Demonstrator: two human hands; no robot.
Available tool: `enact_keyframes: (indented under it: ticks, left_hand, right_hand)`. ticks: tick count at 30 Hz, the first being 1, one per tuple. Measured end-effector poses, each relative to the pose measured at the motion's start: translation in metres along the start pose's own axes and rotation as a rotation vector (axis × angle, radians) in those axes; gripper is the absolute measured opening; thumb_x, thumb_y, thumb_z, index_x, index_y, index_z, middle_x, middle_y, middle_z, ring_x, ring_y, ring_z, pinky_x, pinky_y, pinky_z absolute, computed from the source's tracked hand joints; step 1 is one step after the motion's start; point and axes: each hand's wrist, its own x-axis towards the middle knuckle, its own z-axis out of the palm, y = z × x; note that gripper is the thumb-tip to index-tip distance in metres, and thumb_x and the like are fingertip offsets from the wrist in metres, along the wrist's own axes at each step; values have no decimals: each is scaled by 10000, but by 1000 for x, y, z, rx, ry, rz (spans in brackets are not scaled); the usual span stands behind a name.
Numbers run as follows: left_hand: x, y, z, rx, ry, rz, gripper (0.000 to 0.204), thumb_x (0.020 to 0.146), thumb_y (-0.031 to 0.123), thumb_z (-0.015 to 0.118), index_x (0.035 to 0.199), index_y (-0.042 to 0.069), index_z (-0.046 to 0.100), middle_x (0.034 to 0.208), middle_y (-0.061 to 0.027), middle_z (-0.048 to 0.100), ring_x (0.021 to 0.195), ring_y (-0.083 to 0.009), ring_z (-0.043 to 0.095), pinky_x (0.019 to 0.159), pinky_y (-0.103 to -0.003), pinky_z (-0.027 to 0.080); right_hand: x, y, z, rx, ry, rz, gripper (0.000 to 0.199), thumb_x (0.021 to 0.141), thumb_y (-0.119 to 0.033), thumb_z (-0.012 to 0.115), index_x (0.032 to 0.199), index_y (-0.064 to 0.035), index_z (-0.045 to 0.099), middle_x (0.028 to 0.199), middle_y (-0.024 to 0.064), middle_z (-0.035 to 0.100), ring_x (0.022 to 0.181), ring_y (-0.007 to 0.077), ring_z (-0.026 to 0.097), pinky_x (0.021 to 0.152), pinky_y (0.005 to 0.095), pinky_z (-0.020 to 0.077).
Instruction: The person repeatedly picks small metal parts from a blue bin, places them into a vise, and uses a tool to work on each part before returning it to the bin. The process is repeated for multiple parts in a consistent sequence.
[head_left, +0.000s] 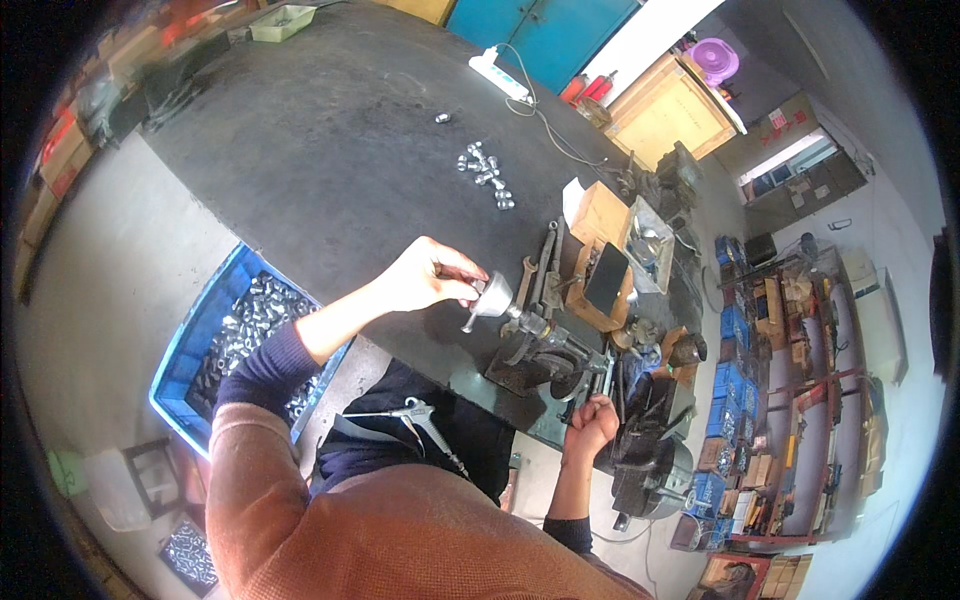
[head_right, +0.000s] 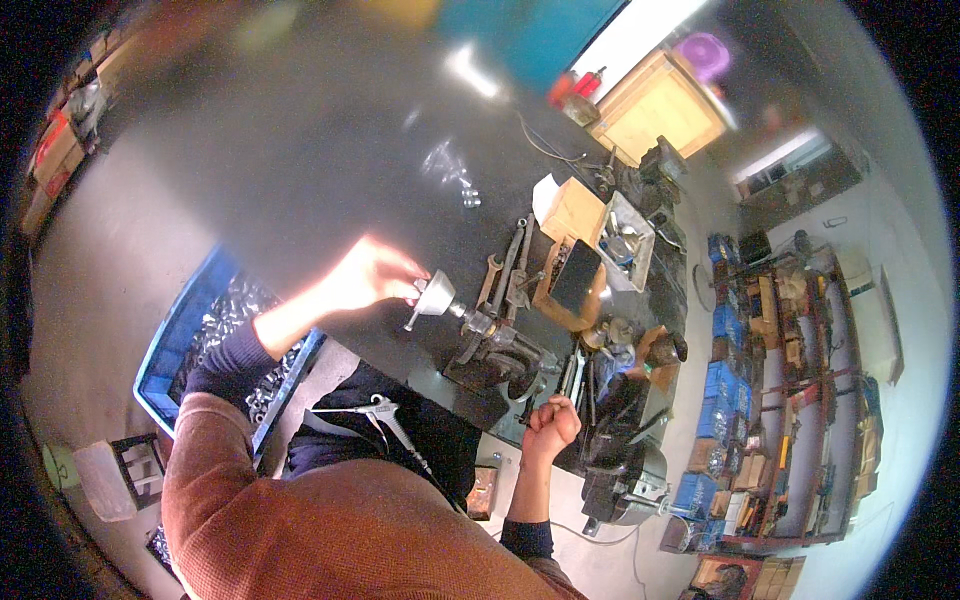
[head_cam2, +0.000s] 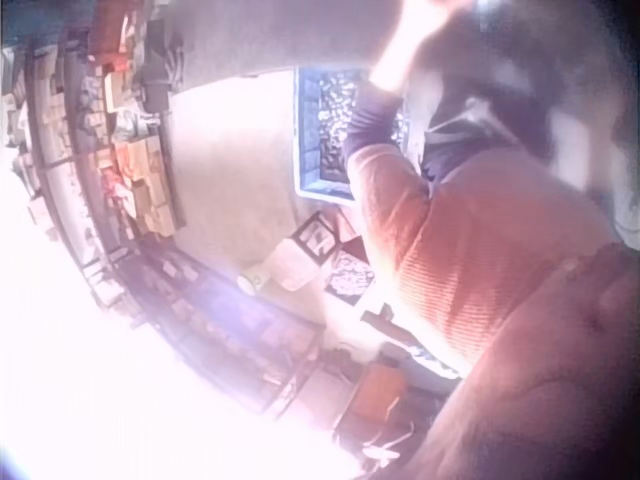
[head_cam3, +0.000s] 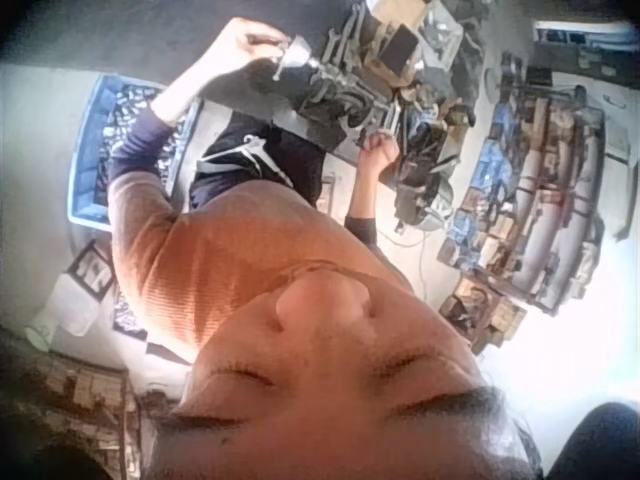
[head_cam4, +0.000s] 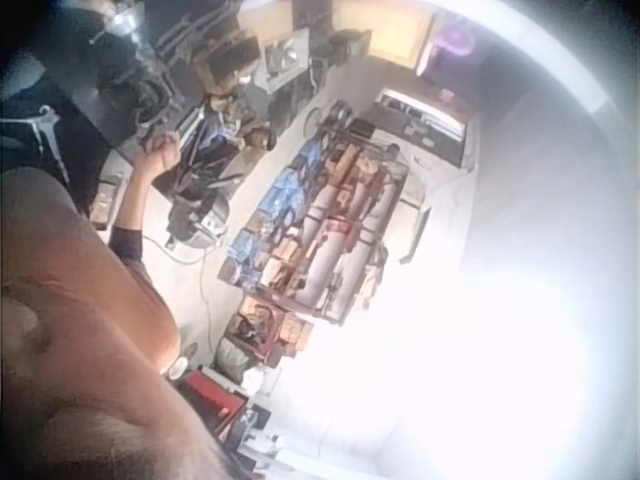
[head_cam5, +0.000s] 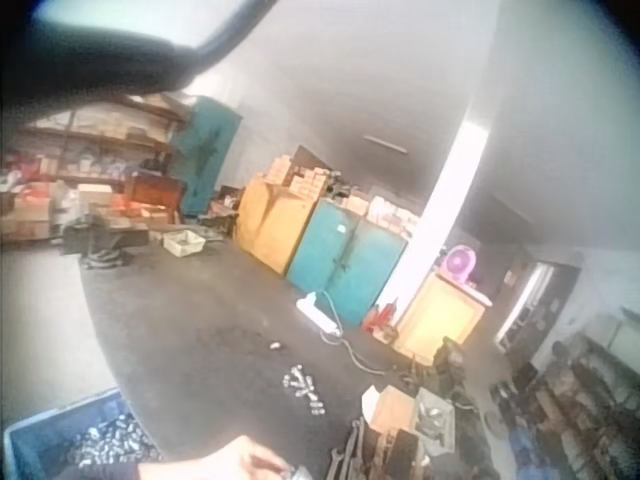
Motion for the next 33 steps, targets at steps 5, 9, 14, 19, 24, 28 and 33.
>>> enact_keyframes:
  ticks: [5, 9, 14, 19, 24, 28, 33]
  left_hand:
    - [0, -3, 1, -53, 10, -23, 182, 757, -15, 627, 935, -54, 632, 773, -115, 650, 665, -138, 620, 644, -252, 509]
    - [0, 0, 4, -99, 32, -49, 131, 788, 29, 617, 885, -58, 633, 711, -107, 633, 579, -135, 606, 558, -241, 502]
    - [3, -3, 4, -69, 54, -164, 227, 845, 167, 587, 789, -50, 624, 571, -60, 575, 460, -98, 552, 445, -220, 454]
    - [0, 3, 3, -10, 105, -275, 378, 875, 302, 548, 686, -20, 608, 484, -27, 522, 374, -71, 489, 366, -204, 397]
    - [-3, 4, 5, -52, 170, -324, 440, 864, 351, 555, 643, -28, 588, 470, -33, 507, 361, -75, 483, 347, -202, 387]
    - [0, 5, 5, -40, 166, -324, 448, 861, 365, 555, 644, -26, 591, 469, -39, 507, 363, -79, 491, 348, -199, 392]
    - [-13, 7, -6, 13, 175, -338, 446, 857, 371, 558, 647, -21, 599, 470, -34, 510, 369, -80, 491, 350, -197, 389]
  right_hand:
    - [9, 8, -2, 53, 93, 120, 125, 759, -120, 471, 732, -15, 534, 527, -39, 322, 423, 58, 243, 363, 209, 151]
    - [56, 45, -6, -72, 211, 67, 159, 779, -145, 457, 730, -25, 548, 537, -28, 394, 423, 83, 338, 353, 202, 206]
    - [105, 9, 37, -442, 43, -400, 183, 791, -113, 451, 708, 11, 556, 509, -7, 386, 408, 87, 334, 355, 210, 233]
    - [54, -46, 49, 93, -140, -408, 163, 816, -86, 428, 763, 28, 532, 535, 5, 385, 418, 52, 304, 344, 184, 199]
    - [-9, -30, 26, 62, -41, -279, 142, 801, -112, 495, 723, 2, 529, 560, 17, 427, 421, 58, 331, 341, 181, 196]
    - [20, 26, -11, -15, 136, 0, 182, 825, -183, 518, 717, -40, 545, 554, -7, 426, 392, 69, 322, 329, 192, 198]
    - [112, 38, -1, -604, -90, -697, 175, 792, -134, 507, 730, 5, 594, 666, 32, 531, 507, 83, 445, 486, 244, 356]
